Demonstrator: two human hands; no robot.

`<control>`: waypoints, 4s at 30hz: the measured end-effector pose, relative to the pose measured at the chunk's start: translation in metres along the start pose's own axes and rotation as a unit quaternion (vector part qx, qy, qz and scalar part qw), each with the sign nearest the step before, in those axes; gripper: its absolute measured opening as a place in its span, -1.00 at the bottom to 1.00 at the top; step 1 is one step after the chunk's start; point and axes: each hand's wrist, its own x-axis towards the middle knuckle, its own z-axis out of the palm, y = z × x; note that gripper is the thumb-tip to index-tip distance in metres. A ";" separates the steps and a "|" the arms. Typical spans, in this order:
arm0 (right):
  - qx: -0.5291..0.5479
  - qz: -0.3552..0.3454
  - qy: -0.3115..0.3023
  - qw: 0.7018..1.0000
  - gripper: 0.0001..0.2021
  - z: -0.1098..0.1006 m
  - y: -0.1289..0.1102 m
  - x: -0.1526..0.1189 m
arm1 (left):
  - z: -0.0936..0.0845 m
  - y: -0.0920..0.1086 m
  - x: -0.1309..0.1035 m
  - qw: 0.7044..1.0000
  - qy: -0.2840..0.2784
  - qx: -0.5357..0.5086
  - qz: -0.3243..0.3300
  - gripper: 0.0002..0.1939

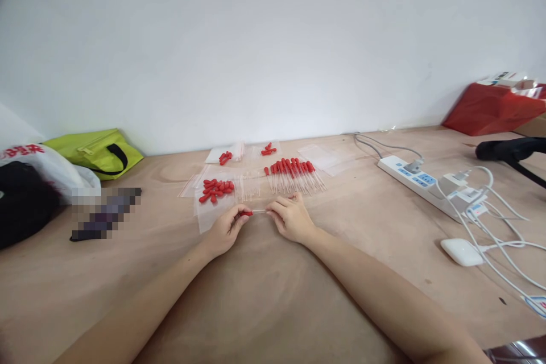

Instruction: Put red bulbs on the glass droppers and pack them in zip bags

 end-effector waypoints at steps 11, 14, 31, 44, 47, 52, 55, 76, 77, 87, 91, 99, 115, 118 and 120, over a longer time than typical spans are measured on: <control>0.043 -0.034 -0.014 0.998 -0.80 0.004 0.006 0.004 | -0.001 -0.001 0.000 0.999 0.002 -0.030 0.042 -0.81; 0.034 -0.046 -0.031 0.998 -0.79 0.002 0.008 0.005 | -0.002 -0.001 0.000 0.998 -0.013 -0.014 0.063 -0.82; -0.033 -0.032 -0.036 0.998 -0.80 0.006 -0.009 0.002 | -0.004 -0.003 -0.003 0.992 -0.036 0.068 0.102 -0.80; 0.039 -0.003 -0.045 0.998 -0.81 0.013 -0.014 0.004 | -0.005 -0.003 -0.001 0.986 -0.041 0.106 0.124 -0.80; 0.044 -0.007 -0.058 0.997 -0.81 0.009 -0.017 0.007 | -0.007 -0.006 0.002 0.984 -0.035 0.127 0.117 -0.80; -0.044 -0.023 -0.074 0.996 -0.82 -0.002 -0.021 0.014 | -0.011 -0.015 0.003 0.977 0.045 0.181 0.105 -0.80; -0.083 0.071 -0.043 0.993 -0.82 -0.007 -0.011 0.023 | -0.017 -0.022 0.004 0.960 0.155 0.233 0.027 -0.73; -0.168 0.329 0.040 0.928 -0.78 0.024 0.019 0.083 | -0.040 -0.063 0.009 0.922 0.205 0.281 -0.169 -0.78; -0.166 0.312 0.033 0.935 -0.77 0.026 0.015 0.085 | -0.041 -0.063 0.010 0.920 0.205 0.283 -0.178 -0.76; -0.166 0.363 -0.092 0.912 -0.77 0.046 -0.004 0.108 | -0.042 -0.067 0.011 0.915 0.193 0.313 -0.163 -0.84; -0.175 0.366 -0.134 0.904 -0.78 0.047 -0.005 0.113 | -0.041 -0.069 0.010 0.913 0.212 0.307 -0.168 -0.84; -0.222 0.318 -0.070 0.919 -0.73 0.034 -0.010 0.090 | -0.043 -0.064 0.008 0.891 0.260 0.328 -0.174 -0.86; 0.020 0.009 0.000 1.000 -0.68 0.001 0.003 -0.009 | -0.003 -0.005 -0.002 0.990 -0.011 0.114 0.077 -0.77; 0.013 0.020 -0.011 1.000 -0.76 0.006 0.001 -0.004 | 0.001 -0.006 0.001 0.992 -0.004 0.101 0.072 -0.78; 0.019 0.031 -0.008 0.999 -0.81 0.007 0.001 -0.003 | 0.003 -0.007 0.003 0.994 0.008 0.089 0.062 -0.83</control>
